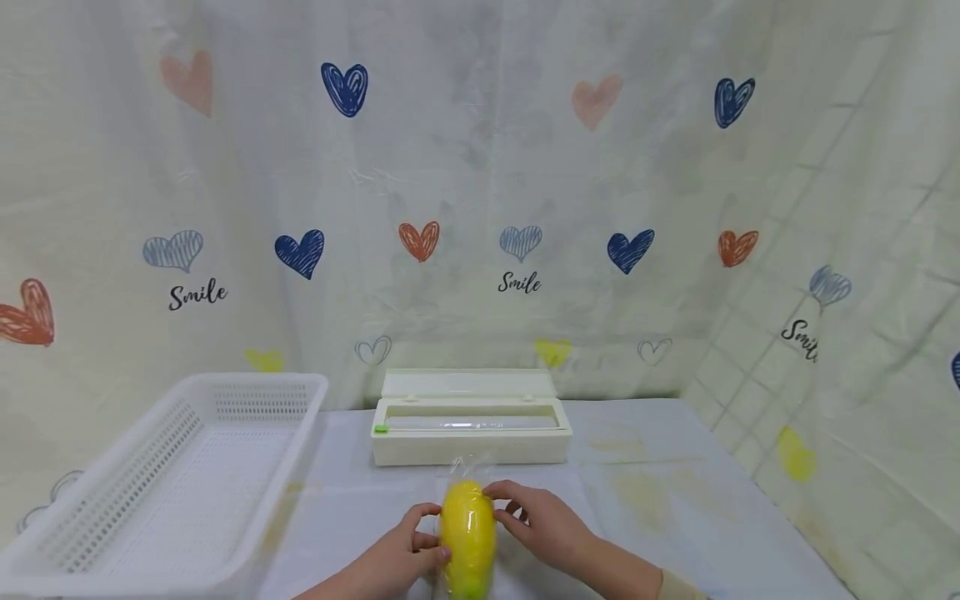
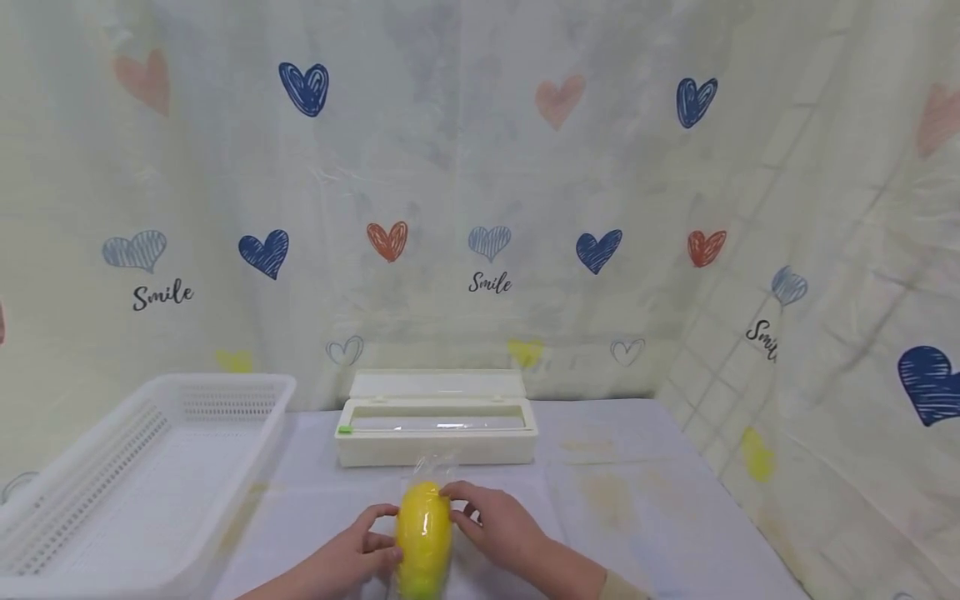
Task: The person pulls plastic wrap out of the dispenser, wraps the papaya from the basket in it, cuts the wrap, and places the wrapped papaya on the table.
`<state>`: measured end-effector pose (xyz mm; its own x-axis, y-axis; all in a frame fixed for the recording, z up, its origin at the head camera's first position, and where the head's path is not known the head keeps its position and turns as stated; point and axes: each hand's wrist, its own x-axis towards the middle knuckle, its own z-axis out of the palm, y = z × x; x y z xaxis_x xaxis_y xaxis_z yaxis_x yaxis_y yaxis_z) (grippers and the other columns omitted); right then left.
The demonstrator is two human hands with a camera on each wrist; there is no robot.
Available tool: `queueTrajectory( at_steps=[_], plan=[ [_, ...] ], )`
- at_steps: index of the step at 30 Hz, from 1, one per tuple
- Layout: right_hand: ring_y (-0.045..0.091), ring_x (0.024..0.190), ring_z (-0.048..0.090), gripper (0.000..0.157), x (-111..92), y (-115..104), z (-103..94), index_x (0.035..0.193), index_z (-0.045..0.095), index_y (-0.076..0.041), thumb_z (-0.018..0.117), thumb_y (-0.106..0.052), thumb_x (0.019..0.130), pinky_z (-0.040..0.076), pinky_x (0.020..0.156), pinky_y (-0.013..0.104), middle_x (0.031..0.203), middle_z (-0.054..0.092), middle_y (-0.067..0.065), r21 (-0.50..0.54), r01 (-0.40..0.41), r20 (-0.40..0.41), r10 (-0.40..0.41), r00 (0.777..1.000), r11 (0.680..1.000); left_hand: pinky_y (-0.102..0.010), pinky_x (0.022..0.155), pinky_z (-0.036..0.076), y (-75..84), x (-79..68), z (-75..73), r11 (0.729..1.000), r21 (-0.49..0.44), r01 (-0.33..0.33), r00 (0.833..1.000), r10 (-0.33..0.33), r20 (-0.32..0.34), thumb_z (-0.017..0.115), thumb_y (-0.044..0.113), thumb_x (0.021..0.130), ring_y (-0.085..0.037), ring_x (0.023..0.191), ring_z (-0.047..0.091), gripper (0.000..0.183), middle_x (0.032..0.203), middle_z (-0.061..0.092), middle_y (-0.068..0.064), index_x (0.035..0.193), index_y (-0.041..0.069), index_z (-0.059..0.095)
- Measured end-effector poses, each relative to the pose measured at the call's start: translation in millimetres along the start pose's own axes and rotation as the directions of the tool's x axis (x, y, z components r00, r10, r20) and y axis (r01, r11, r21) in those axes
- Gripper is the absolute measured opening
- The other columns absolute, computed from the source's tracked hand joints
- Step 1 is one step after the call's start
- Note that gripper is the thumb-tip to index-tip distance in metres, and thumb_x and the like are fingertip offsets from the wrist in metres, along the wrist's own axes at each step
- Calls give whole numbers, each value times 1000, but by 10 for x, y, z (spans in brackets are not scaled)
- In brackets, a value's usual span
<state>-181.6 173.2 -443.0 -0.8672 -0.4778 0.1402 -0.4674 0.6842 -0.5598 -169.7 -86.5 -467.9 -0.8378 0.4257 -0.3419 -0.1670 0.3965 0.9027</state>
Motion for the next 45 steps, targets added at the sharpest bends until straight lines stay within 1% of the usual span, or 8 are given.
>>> queueTrajectory(
  at_steps=[14, 18, 23, 27, 31, 35, 39, 45],
  plan=[
    [3, 83, 59, 38, 8, 170, 7, 132, 59, -22, 67, -28, 95, 53, 71, 23, 123, 66, -1, 14, -59, 53, 59, 997, 998, -41, 68, 49, -5, 4, -63, 972, 234, 11, 998, 2, -55, 70, 41, 90, -21, 75, 61, 70, 98, 63, 0, 145, 8, 41],
    [5, 88, 60, 38, -91, 140, -27, 130, 59, -20, 70, -24, 94, 52, 70, 23, 121, 64, -1, 14, -3, 27, 2, 1000, 1000, -37, 63, 49, -11, -97, -88, 928, 364, -80, 993, 108, -57, 68, 35, 93, -16, 73, 59, 55, 101, 63, 4, 138, 11, 48],
    [12, 105, 58, 33, -264, 133, -71, 120, 61, -27, 74, -20, 91, 54, 86, 27, 124, 56, -8, -31, 175, 80, -172, 982, 984, -32, 76, 53, 11, -235, -124, 698, 641, -318, 930, 361, 68, 71, 24, 90, -6, 94, 58, 37, 116, 59, 13, 124, 25, 58],
    [10, 108, 55, 26, -379, 152, -77, 112, 63, -29, 75, -22, 90, 51, 96, 30, 125, 52, -9, -74, 303, 132, -292, 947, 950, -33, 93, 51, 18, -271, -122, 370, 747, -553, 767, 576, 283, 79, 18, 84, -10, 110, 56, 42, 126, 54, 11, 118, 30, 58],
    [12, 108, 55, 24, -453, 179, -30, 112, 62, -26, 74, -23, 91, 51, 95, 27, 127, 50, -5, -47, 416, 154, -405, 901, 908, -30, 95, 50, 2, -245, -72, 143, 734, -664, 612, 668, 424, 86, 17, 76, -12, 112, 56, 53, 131, 52, 5, 118, 28, 55],
    [16, 112, 55, 29, -470, 195, 21, 114, 60, -28, 76, -23, 89, 51, 95, 27, 134, 46, 0, -47, 471, 140, -461, 876, 881, -29, 95, 49, -18, -191, -35, 63, 730, -681, 553, 697, 456, 89, 20, 73, -11, 113, 54, 58, 133, 50, 6, 119, 28, 55],
    [20, 117, 53, 35, -461, 185, 33, 116, 58, -30, 78, -24, 88, 51, 95, 29, 142, 42, 3, -60, 437, 157, -424, 892, 897, -33, 94, 50, -34, -150, -14, 27, 749, -662, 539, 712, 451, 90, 24, 72, -14, 114, 54, 59, 136, 47, 3, 120, 28, 57],
    [22, 123, 51, 38, -440, 155, 24, 118, 54, -35, 76, -31, 88, 51, 96, 32, 151, 34, 4, -35, 326, 198, -313, 929, 945, -37, 96, 50, 2, -126, 58, 91, 810, -579, 624, 689, 369, 89, 30, 72, -17, 117, 52, 58, 138, 45, 2, 120, 31, 57]
  ],
)
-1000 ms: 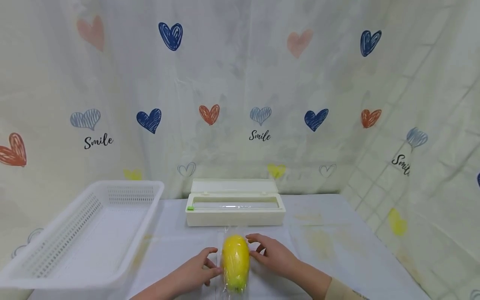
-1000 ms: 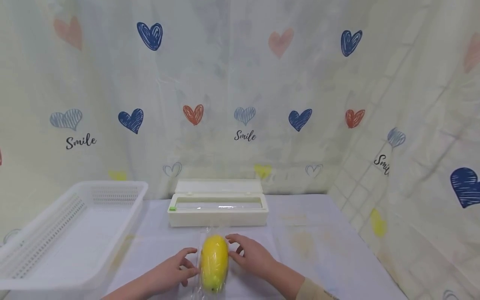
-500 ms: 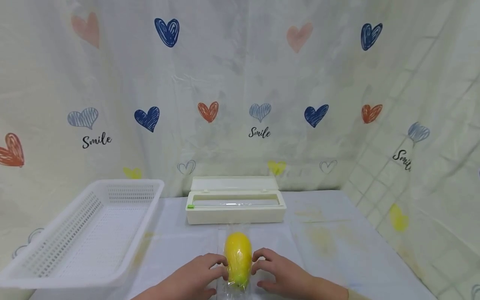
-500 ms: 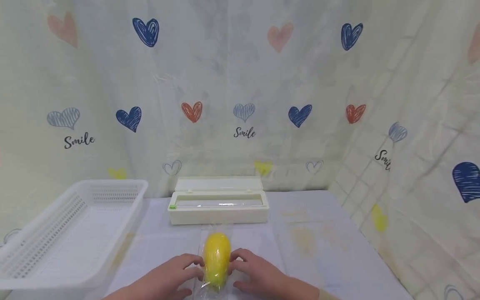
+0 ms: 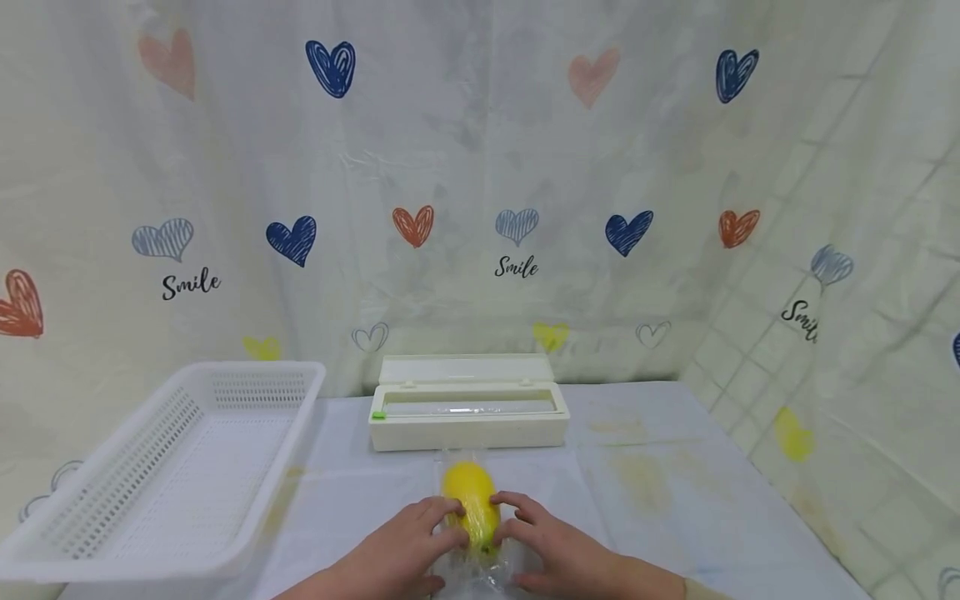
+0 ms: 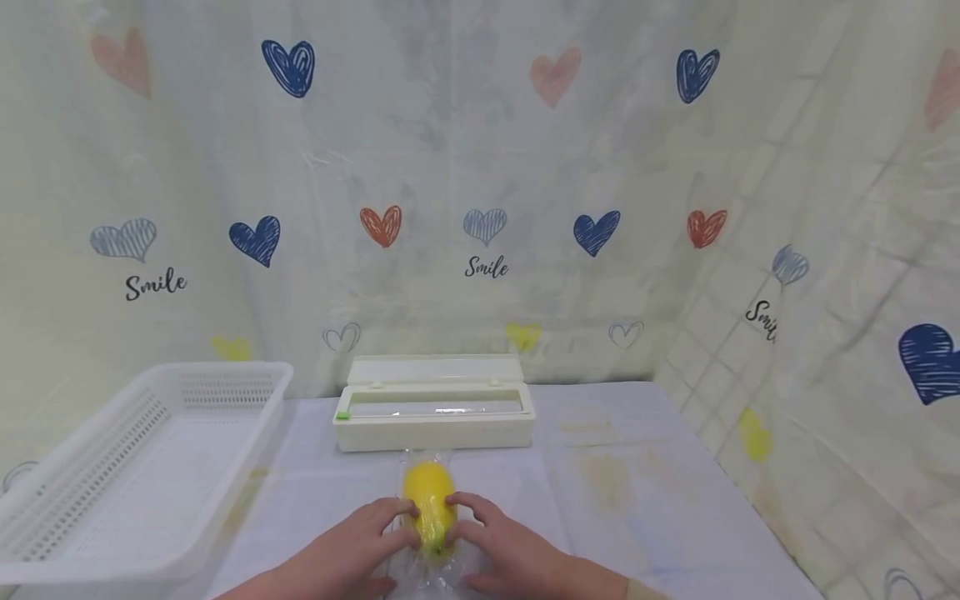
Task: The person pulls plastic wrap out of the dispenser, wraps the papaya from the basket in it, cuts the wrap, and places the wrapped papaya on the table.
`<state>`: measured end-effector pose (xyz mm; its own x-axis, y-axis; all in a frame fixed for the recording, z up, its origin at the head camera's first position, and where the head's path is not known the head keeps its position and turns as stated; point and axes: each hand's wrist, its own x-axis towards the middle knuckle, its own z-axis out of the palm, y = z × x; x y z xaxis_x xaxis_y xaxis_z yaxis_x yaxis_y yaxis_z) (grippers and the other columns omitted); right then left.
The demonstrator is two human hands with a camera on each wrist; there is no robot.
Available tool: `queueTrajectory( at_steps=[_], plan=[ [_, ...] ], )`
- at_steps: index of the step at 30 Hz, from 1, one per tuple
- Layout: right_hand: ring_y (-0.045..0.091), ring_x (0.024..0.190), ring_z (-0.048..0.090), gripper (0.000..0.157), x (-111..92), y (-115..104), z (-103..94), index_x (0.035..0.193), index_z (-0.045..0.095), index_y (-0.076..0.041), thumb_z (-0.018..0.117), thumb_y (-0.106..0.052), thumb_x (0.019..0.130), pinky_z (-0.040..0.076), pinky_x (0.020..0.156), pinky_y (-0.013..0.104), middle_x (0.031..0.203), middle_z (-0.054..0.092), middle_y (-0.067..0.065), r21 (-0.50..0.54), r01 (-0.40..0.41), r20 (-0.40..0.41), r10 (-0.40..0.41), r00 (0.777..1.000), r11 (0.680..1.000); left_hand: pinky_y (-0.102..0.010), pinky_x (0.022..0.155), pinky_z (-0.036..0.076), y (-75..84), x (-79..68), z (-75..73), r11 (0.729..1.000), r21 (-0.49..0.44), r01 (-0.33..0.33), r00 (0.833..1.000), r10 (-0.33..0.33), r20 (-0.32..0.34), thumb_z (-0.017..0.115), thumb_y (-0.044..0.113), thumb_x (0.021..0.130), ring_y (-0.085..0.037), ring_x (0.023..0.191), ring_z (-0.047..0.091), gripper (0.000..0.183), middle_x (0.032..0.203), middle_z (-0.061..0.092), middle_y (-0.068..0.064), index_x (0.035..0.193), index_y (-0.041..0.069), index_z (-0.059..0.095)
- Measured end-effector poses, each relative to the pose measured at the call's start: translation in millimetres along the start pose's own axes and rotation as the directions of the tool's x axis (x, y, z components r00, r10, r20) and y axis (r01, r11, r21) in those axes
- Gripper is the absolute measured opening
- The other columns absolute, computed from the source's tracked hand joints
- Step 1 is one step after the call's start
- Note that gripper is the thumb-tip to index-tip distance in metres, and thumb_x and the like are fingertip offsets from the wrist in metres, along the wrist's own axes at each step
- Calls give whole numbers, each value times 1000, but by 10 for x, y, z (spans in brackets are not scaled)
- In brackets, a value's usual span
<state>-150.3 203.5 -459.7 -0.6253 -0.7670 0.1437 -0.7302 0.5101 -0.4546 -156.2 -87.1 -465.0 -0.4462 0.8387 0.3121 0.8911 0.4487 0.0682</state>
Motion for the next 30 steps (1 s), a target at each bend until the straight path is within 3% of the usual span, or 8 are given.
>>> queueTrajectory(
  at_steps=[5, 11, 15, 19, 21, 25, 30],
  plan=[
    [25, 124, 51, 37, 26, -32, 13, 117, 55, -33, 77, -27, 88, 49, 100, 40, 151, 33, 3, 15, -11, -56, 11, 998, 1000, -37, 96, 50, 52, 68, 20, 992, -45, 121, 992, -122, -16, 85, 31, 78, -15, 119, 51, 43, 133, 49, 5, 112, 34, 60],
    [25, 121, 53, 22, 67, -64, -12, 104, 63, -34, 74, -21, 90, 50, 98, 39, 143, 44, -3, 77, -43, -100, 51, 994, 996, -34, 92, 51, 71, 102, -6, 984, -126, 129, 989, -137, -50, 74, 28, 90, -12, 113, 54, 12, 126, 54, 8, 98, 34, 67],
    [24, 118, 55, 4, 81, -51, -46, 95, 67, -34, 70, -34, 93, 50, 98, 36, 136, 50, -7, 142, -80, -118, 97, 988, 987, -34, 94, 51, 75, 125, -55, 974, -154, 168, 986, -169, 6, 67, 31, 95, -13, 116, 53, 1, 129, 55, 7, 95, 32, 69],
    [27, 117, 55, 6, 90, -34, -74, 91, 67, -30, 69, -35, 93, 47, 101, 35, 131, 53, -6, 203, -83, -161, 117, 980, 976, -36, 99, 49, 88, 162, -128, 941, -216, 262, 964, -246, 97, 66, 32, 96, -14, 122, 50, 6, 134, 53, 8, 90, 31, 68],
    [27, 116, 56, 7, 102, -33, -87, 90, 66, -28, 70, -32, 93, 47, 101, 35, 127, 55, -4, 230, -76, -185, 120, 975, 970, -36, 100, 48, 99, 184, -161, 926, -240, 292, 956, -273, 108, 67, 30, 95, -13, 122, 50, 8, 133, 53, 9, 87, 31, 66],
    [24, 113, 56, 9, 140, -50, -112, 90, 66, -24, 71, -31, 93, 49, 97, 39, 122, 57, -4, 287, -122, -188, 181, 965, 950, -33, 97, 49, 116, 224, -194, 913, -266, 308, 951, -299, 74, 72, 31, 91, -9, 114, 52, 15, 126, 55, 10, 99, 27, 59],
    [23, 109, 57, 13, 199, -68, -136, 87, 64, -23, 71, -33, 92, 55, 87, 48, 119, 57, -2, 364, -220, -166, 296, 941, 905, -32, 93, 50, 120, 260, -163, 937, -217, 273, 961, -275, 24, 80, 44, 82, -12, 114, 51, 40, 126, 53, 8, 111, 28, 57]
  ],
)
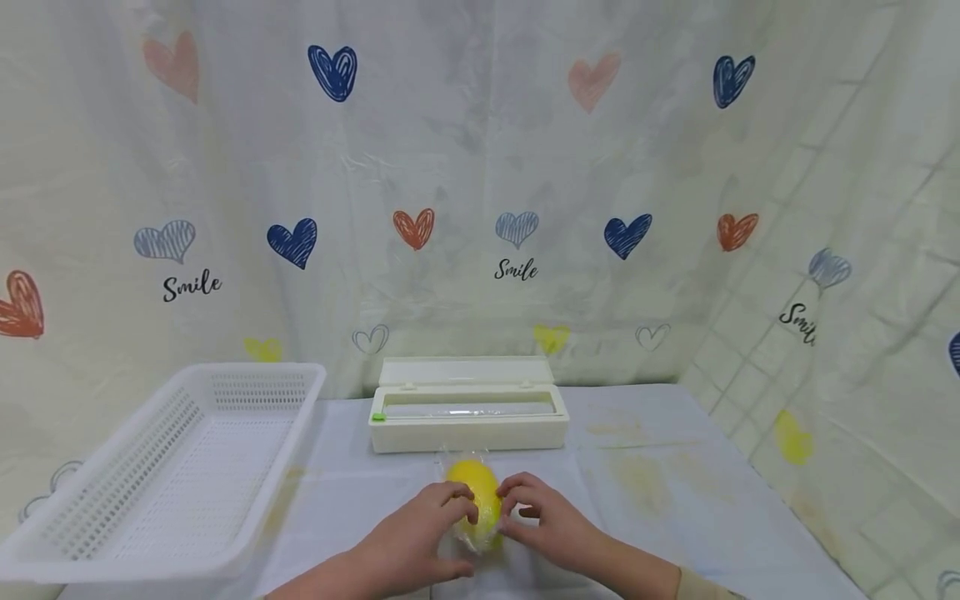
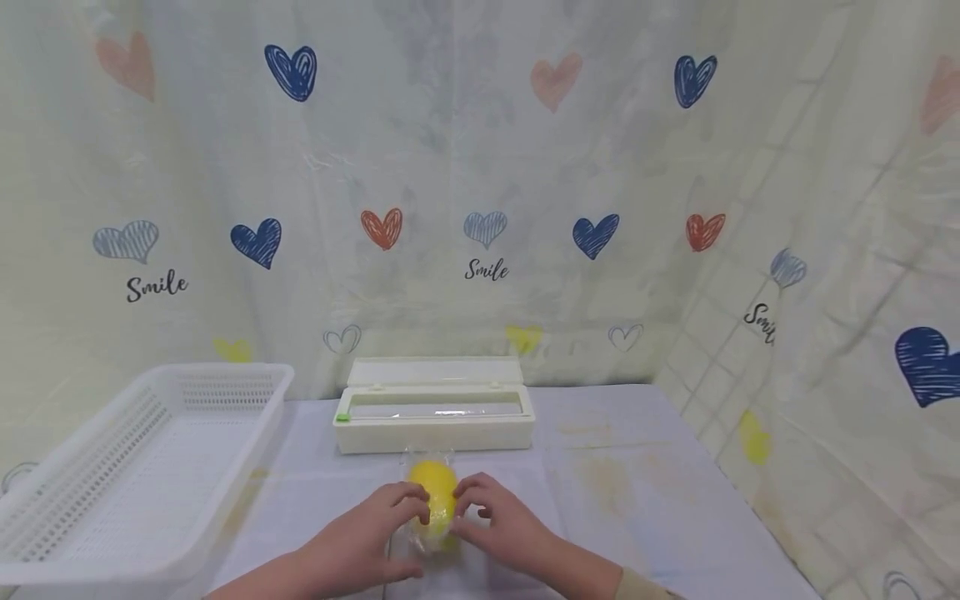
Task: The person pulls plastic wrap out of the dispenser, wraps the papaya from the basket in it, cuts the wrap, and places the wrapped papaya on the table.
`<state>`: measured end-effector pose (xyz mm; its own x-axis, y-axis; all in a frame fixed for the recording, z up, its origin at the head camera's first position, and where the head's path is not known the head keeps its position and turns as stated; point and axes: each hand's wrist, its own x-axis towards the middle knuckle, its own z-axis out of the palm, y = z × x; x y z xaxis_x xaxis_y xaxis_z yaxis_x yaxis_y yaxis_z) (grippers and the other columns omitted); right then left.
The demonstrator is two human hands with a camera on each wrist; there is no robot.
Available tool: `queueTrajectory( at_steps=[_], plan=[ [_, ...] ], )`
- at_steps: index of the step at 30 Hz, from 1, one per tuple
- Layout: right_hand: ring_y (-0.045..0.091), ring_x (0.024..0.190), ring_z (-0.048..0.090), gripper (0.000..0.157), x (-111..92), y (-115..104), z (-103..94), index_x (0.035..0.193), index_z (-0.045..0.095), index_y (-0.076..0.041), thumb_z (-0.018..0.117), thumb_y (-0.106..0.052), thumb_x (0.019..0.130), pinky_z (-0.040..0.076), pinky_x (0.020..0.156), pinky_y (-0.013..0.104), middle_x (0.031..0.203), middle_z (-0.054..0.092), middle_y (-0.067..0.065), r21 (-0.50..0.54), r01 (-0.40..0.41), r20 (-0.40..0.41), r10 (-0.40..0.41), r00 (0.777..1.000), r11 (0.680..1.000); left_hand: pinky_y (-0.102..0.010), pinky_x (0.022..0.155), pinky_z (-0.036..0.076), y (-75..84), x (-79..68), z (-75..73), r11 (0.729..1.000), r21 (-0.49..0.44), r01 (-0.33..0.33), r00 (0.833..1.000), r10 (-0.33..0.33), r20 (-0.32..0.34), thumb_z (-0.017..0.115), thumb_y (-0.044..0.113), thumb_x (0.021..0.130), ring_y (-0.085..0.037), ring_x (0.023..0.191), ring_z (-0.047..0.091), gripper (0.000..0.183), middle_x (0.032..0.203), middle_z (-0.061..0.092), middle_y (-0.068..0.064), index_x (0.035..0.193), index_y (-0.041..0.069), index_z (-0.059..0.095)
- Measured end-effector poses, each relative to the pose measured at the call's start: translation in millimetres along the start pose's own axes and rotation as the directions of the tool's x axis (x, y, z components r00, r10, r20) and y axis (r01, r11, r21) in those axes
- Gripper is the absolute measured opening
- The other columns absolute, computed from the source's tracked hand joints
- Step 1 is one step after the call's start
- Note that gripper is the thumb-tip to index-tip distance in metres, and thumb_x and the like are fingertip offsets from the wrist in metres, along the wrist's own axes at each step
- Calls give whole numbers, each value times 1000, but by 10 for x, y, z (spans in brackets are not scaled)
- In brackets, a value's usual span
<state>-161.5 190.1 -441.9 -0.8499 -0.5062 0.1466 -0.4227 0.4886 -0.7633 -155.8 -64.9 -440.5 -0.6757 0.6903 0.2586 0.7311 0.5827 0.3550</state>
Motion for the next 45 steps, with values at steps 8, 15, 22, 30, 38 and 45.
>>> queueTrajectory(
  at_steps=[8, 15, 22, 30, 38, 45],
  plan=[
    [25, 108, 56, 14, 62, -24, 9, 84, 64, -21, 72, -30, 92, 54, 87, 51, 116, 57, -2, 23, -44, 1, 44, 999, 999, -36, 92, 52, 57, 85, 30, 994, -29, 101, 994, -102, -35, 72, 38, 91, -16, 110, 52, 6, 126, 52, 5, 91, 32, 72],
    [27, 112, 53, 15, 86, -65, 7, 83, 65, -19, 70, -29, 93, 50, 91, 57, 118, 57, 0, 73, -53, 49, 49, 998, 996, -45, 100, 44, 98, 108, -16, 924, -263, 278, 960, -272, 62, 70, 34, 91, -21, 118, 42, 18, 126, 49, 7, 76, 24, 70],
    [20, 107, 56, 14, 104, -61, 11, 84, 65, -24, 71, -33, 92, 54, 88, 50, 113, 60, -6, -6, -40, -7, 40, 999, 999, -50, 100, 45, 66, 65, -27, 922, -249, 296, 952, -307, -6, 73, 47, 87, -28, 126, 42, 27, 133, 46, 0, 95, 26, 58],
    [17, 104, 56, 13, 103, -49, 51, 89, 64, -24, 73, -33, 90, 56, 85, 39, 111, 60, -5, -6, 2, -29, -2, 1000, 1000, -61, 100, 42, -62, 68, 32, 864, -369, 342, 935, -354, 37, 70, 51, 88, -37, 133, 40, 28, 145, 38, -9, 103, 30, 57],
    [24, 101, 58, 22, 177, -60, 36, 93, 62, -17, 80, -25, 85, 55, 77, 27, 103, 56, -2, 78, -39, 11, 39, 999, 996, -73, 103, 27, -151, 194, 79, 709, -526, 470, 876, -450, 175, 77, 35, 85, -47, 136, 30, 39, 148, 27, -21, 112, 23, 51],
    [28, 102, 56, 27, 236, -19, -5, 97, 63, -14, 83, -25, 82, 54, 81, 26, 105, 54, 1, 140, -153, 79, 143, 987, 978, -68, 101, 34, -155, 175, 25, 710, -538, 453, 884, -434, 171, 82, 38, 80, -43, 127, 37, 42, 140, 31, -19, 107, 23, 54]
  ],
)
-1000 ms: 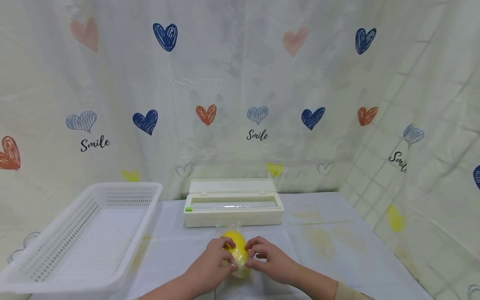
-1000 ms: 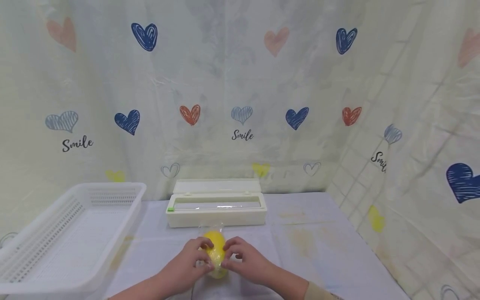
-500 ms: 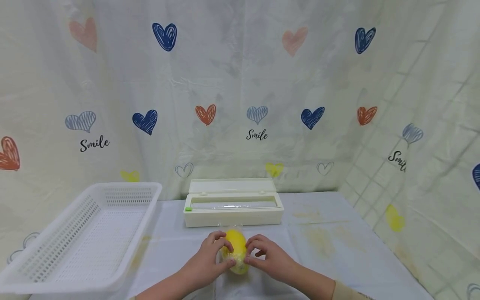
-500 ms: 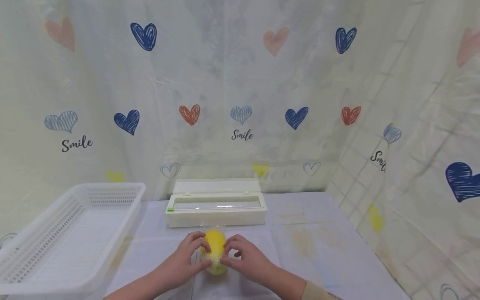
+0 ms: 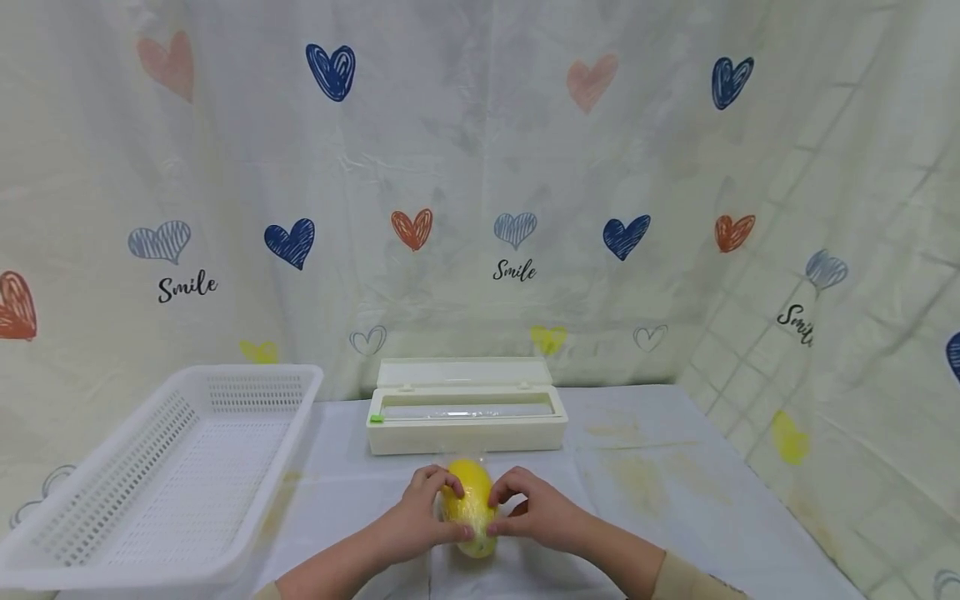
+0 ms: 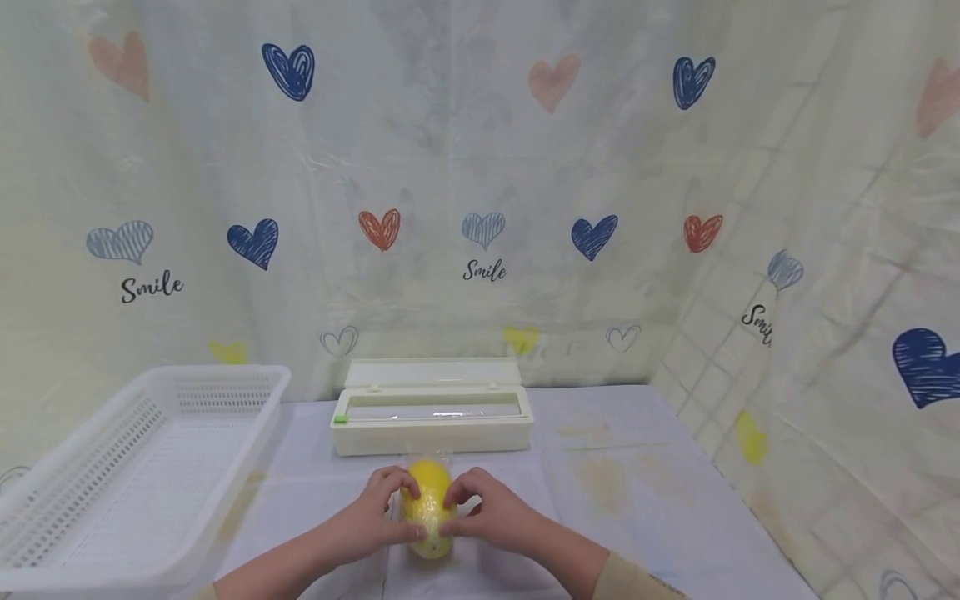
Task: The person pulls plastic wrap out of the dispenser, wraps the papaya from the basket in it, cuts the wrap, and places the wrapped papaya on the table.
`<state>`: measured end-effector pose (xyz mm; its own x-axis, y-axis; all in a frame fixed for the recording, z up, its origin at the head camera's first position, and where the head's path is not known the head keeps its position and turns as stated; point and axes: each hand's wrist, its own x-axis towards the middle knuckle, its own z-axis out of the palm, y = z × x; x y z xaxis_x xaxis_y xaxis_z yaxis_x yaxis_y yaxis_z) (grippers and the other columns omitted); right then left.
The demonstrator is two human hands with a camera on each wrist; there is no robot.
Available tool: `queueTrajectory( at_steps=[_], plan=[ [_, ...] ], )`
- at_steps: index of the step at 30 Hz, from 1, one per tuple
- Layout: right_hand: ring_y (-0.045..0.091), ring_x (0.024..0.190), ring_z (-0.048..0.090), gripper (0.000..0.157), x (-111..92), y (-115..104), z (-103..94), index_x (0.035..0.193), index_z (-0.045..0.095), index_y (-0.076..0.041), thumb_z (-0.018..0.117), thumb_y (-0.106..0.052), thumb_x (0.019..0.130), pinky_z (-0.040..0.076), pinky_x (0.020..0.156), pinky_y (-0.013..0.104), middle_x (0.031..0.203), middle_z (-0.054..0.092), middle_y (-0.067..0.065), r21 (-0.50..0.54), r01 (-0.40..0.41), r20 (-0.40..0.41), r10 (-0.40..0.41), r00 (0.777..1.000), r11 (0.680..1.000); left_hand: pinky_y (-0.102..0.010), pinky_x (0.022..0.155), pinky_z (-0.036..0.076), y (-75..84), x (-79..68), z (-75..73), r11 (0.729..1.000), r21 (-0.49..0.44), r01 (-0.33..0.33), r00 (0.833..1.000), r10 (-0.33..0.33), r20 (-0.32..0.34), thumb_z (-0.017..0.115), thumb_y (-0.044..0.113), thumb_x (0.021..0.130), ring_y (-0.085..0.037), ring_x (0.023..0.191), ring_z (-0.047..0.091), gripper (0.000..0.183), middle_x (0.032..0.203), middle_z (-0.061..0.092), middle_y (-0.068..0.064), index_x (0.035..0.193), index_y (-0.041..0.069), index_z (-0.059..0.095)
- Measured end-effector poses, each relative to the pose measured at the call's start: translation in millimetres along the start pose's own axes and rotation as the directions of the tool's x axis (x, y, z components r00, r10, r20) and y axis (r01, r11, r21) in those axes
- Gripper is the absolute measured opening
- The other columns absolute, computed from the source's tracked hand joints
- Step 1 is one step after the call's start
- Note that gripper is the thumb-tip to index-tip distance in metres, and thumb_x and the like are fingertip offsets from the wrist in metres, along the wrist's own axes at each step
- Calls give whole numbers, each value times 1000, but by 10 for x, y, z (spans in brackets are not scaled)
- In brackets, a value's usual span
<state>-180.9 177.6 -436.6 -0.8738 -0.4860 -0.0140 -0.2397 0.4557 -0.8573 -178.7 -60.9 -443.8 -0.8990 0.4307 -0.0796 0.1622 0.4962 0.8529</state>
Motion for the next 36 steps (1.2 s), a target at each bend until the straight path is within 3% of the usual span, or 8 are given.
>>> queueTrajectory(
  at_steps=[4, 10, 19, 28, 32, 36],
  plan=[
    [27, 100, 55, 27, 8, -2, 28, 94, 63, -14, 83, -27, 82, 53, 76, 25, 102, 54, 1, -31, 3, -18, -3, 1000, 1000, -68, 101, 34, 1, 1, -20, 999, 7, -47, 999, 47, -10, 82, 39, 81, -44, 126, 39, 37, 134, 35, -17, 103, 24, 56],
    [22, 94, 54, 31, 33, -59, 85, 89, 60, -14, 84, -31, 80, 49, 74, 30, 96, 52, 2, -96, -59, -43, 55, 998, 994, -66, 99, 36, -10, 29, -1, 995, 32, -90, 995, 91, -45, 85, 35, 78, -43, 125, 39, 38, 129, 38, -16, 99, 23, 56],
    [22, 90, 54, 36, 42, -75, 80, 90, 59, -6, 85, -30, 79, 48, 75, 33, 95, 55, 5, -55, -121, -7, 121, 993, 991, -63, 96, 41, -1, 77, 45, 995, 81, -51, 998, 53, -20, 84, 49, 75, -41, 127, 37, 44, 138, 35, -14, 100, 27, 55],
    [18, 94, 56, 24, 58, 80, -12, 96, 61, -11, 78, -25, 86, 49, 74, 29, 101, 58, 1, 0, -51, 49, 50, 998, 999, -64, 96, 39, 82, 50, 9, 996, 84, -40, 997, 45, -56, 87, 35, 75, -44, 123, 38, 43, 131, 38, -15, 98, 20, 55],
    [19, 92, 56, 26, 77, 101, -35, 94, 60, -10, 79, -26, 86, 47, 73, 28, 98, 59, 1, 2, -22, 56, 22, 998, 1000, -63, 97, 40, 11, 98, -23, 997, 70, -28, 1000, 29, -10, 86, 41, 75, -41, 124, 38, 43, 133, 37, -12, 101, 25, 56],
    [20, 96, 56, 26, 72, 134, -92, 98, 60, -12, 79, -26, 86, 49, 78, 30, 100, 60, 0, 25, -48, 113, 45, 993, 999, -57, 99, 44, -102, 119, -112, 997, 52, -65, 992, 59, 114, 84, 41, 78, -34, 126, 41, 43, 142, 33, -9, 110, 34, 57]
  ],
)
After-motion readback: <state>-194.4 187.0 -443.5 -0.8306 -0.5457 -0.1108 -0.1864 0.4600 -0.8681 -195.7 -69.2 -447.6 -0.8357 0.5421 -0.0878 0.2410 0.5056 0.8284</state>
